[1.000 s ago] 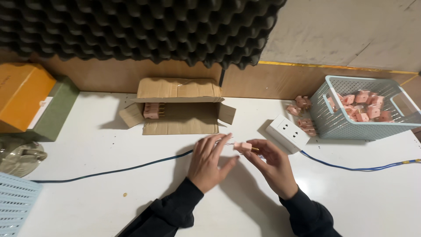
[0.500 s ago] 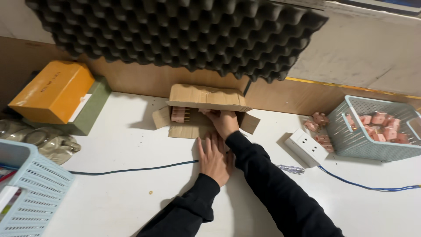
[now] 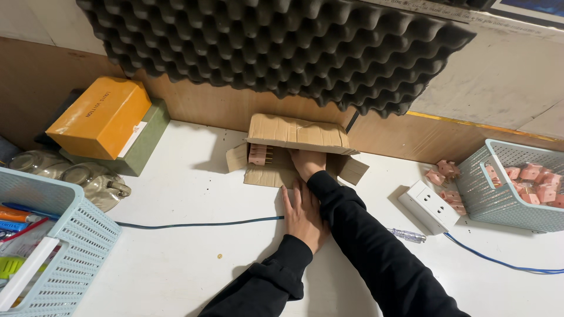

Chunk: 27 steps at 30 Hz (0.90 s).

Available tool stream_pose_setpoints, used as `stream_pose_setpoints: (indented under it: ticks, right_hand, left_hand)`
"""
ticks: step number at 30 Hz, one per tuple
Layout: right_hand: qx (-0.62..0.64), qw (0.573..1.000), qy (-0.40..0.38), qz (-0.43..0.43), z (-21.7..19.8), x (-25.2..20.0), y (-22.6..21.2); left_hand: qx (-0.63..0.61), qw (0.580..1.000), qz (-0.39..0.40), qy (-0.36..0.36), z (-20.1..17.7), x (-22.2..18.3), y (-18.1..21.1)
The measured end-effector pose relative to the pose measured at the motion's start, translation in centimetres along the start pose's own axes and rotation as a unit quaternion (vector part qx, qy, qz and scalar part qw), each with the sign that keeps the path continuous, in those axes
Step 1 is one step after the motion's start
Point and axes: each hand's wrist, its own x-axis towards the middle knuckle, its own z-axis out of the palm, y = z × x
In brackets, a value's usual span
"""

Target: The person disassembles a pink power plug using a screwdriver, inserts wire leads into the internal terminals, and secures them by tightening screws.

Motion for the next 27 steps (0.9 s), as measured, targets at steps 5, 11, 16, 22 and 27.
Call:
stream_pose_setpoints:
  ticks: [5, 11, 16, 22, 27]
  right_hand:
    - [0.012, 1.0, -0.001, 0.018, -0.3, 0.0, -0.6]
    - [-0.02, 0.999, 0.041, -0.012, -1.9, -1.4, -1.0]
    - [0.014, 0.997, 0.045, -0.065, -3.1, -5.1, 0.8]
    - [0.143, 0.957, 0.134, -0.215, -6.8, -14.8, 6.5]
    - [0.044, 0.923, 0.178, -0.34, -11.2, -21.8, 12.1]
  left_hand:
    - [-0.005, 1.0, 0.007, -0.006, -0.3, -0.1, -0.2]
    - [-0.016, 1.0, 0.007, 0.009, -0.6, -0.2, -0.1]
    - [-0.016, 0.997, 0.034, 0.069, 1.6, -0.2, -0.4]
    - [-0.001, 0.983, 0.076, 0.168, 3.0, 0.4, -1.9]
    - [-0.306, 0.932, 0.13, 0.147, -1.6, -0.5, 1.6]
